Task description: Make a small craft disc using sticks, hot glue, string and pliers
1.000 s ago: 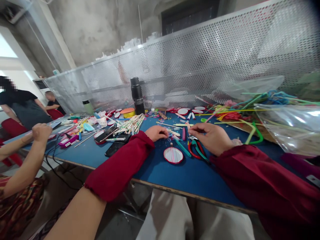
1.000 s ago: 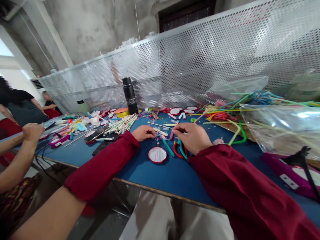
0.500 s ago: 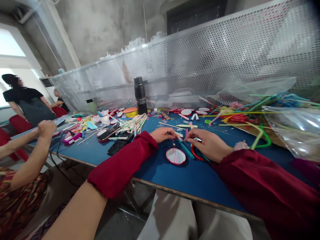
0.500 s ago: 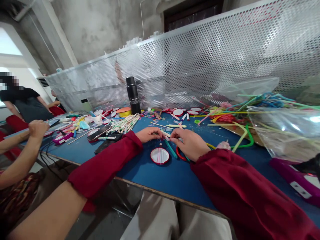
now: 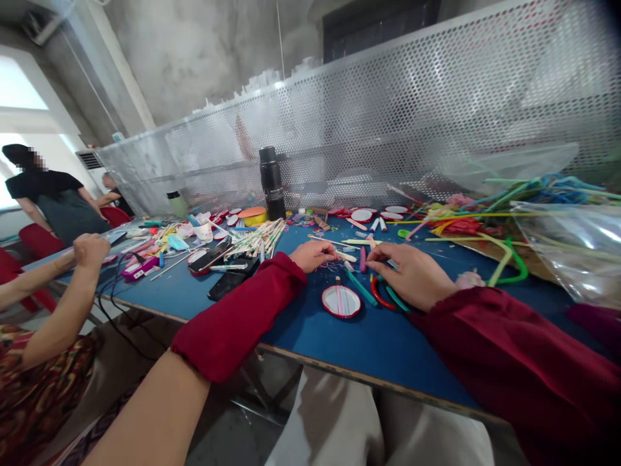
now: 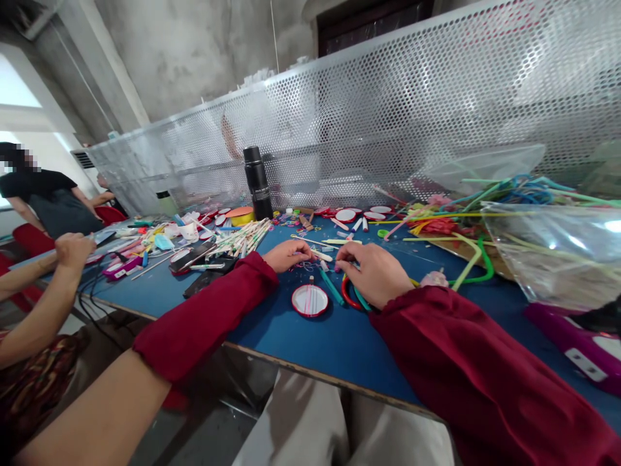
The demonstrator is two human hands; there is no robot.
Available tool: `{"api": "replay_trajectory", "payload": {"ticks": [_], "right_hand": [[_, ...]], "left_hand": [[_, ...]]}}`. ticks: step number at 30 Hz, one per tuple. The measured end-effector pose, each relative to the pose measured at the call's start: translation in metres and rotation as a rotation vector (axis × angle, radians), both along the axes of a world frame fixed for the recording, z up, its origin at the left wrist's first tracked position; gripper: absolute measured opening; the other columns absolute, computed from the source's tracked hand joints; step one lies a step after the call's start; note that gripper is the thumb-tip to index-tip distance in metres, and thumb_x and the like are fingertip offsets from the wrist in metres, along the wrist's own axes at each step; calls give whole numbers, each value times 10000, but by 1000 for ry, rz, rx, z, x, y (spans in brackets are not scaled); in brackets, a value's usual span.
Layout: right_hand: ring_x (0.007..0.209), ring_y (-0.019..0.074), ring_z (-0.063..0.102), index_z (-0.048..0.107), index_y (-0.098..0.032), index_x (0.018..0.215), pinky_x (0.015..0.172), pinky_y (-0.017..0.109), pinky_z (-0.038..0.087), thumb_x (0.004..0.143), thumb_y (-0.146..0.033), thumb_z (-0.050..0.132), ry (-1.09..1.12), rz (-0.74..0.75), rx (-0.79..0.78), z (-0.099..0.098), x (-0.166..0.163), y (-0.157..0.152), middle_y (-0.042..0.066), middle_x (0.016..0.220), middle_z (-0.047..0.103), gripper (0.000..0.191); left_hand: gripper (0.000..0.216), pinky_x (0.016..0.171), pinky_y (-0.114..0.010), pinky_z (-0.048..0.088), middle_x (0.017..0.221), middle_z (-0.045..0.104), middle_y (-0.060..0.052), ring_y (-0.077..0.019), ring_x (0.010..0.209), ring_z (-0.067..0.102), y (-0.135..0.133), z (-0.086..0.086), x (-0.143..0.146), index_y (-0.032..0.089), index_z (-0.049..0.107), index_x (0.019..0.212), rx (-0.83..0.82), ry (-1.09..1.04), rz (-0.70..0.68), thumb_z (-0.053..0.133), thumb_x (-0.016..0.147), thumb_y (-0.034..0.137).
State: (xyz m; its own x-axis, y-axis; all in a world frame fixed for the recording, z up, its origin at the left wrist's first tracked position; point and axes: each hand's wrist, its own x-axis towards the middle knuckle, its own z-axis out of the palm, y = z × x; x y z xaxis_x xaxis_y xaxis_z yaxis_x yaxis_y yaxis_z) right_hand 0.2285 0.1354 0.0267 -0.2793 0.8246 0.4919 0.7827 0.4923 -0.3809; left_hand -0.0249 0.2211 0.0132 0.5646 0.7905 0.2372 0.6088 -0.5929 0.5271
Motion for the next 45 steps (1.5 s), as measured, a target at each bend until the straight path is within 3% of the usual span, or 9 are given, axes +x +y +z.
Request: {"api": "replay_trajectory", "payload": {"ticks": [4, 7, 11, 19, 24, 30, 36, 40, 45], "right_hand": [[876, 248, 694, 733, -272, 871, 775, 355, 473, 918, -383, 589, -17, -32, -6, 1, 0, -1, 33, 913, 798, 188], [888, 247, 695, 737, -272, 857, 775, 350, 470, 924, -380, 590, -16, -41, -5, 2, 0, -1, 36, 927, 800, 195], [878, 245, 707, 763, -281, 846, 782, 349, 480, 910, -358, 609, -8, -37, -19, 4, 0, -2, 24, 915, 810, 184], [955, 301, 742, 809, -311, 848, 862, 408, 540, 893, -268, 640, 16, -91, 33, 6, 1, -5, 31, 973, 828, 180], [982, 291, 750, 828, -285, 895, 856, 395, 548, 900, -292, 621, 12, -115, 52, 6, 1, -4, 44, 1020, 838, 207], [997, 297, 731, 830, -288, 969, 862, 400, 539, 908, -328, 609, -13, -139, 41, 3, 3, -2, 39, 1016, 841, 232], [961, 263, 721, 821, -298, 906, 826, 360, 508, 924, -357, 616, -37, -143, 19, 5, -1, -5, 19, 990, 837, 214], [1012, 241, 727, 815, -304, 884, 848, 334, 493, 930, -290, 609, -80, -163, -37, 10, -7, -5, 0, 1034, 838, 212], [1034, 251, 746, 817, -308, 1048, 818, 345, 474, 928, -214, 588, -203, -215, -128, 17, -14, 1, -5, 1051, 848, 275]], "left_hand": [[145, 971, -335, 495, 1076, 799, -45, -231, 1052, 685, 1, 1, -5, 233, 771, 977, 76, 72, 173, 635, 985, 283], [167, 983, -348, 495, 1096, 793, -61, -242, 1062, 677, 3, -1, -8, 228, 786, 1019, 102, 74, 212, 633, 985, 285], [118, 958, -312, 508, 1078, 812, -30, -217, 1029, 691, 6, -3, -2, 250, 815, 983, 100, 110, 183, 710, 940, 279], [150, 992, -354, 507, 1105, 816, -62, -274, 1099, 683, 7, 0, 10, 275, 873, 970, 131, 184, 196, 732, 919, 270], [156, 968, -356, 504, 1060, 814, -71, -290, 1081, 689, 8, 4, 18, 279, 884, 965, 127, 207, 208, 768, 905, 363], [110, 952, -347, 504, 1032, 798, -79, -279, 1052, 683, 14, 7, 33, 241, 866, 900, 122, 195, 179, 801, 866, 324], [167, 846, -295, 520, 957, 785, -53, -199, 904, 681, 29, 7, 19, 175, 801, 985, 95, 81, 179, 697, 957, 303], [111, 818, -260, 537, 941, 800, -41, -170, 882, 707, 35, 3, 9, 147, 795, 983, 55, 58, 126, 751, 892, 193], [166, 859, -262, 537, 940, 818, -25, -176, 920, 722, 36, 5, 5, 180, 850, 975, 65, 86, 55, 774, 840, 119]]}}
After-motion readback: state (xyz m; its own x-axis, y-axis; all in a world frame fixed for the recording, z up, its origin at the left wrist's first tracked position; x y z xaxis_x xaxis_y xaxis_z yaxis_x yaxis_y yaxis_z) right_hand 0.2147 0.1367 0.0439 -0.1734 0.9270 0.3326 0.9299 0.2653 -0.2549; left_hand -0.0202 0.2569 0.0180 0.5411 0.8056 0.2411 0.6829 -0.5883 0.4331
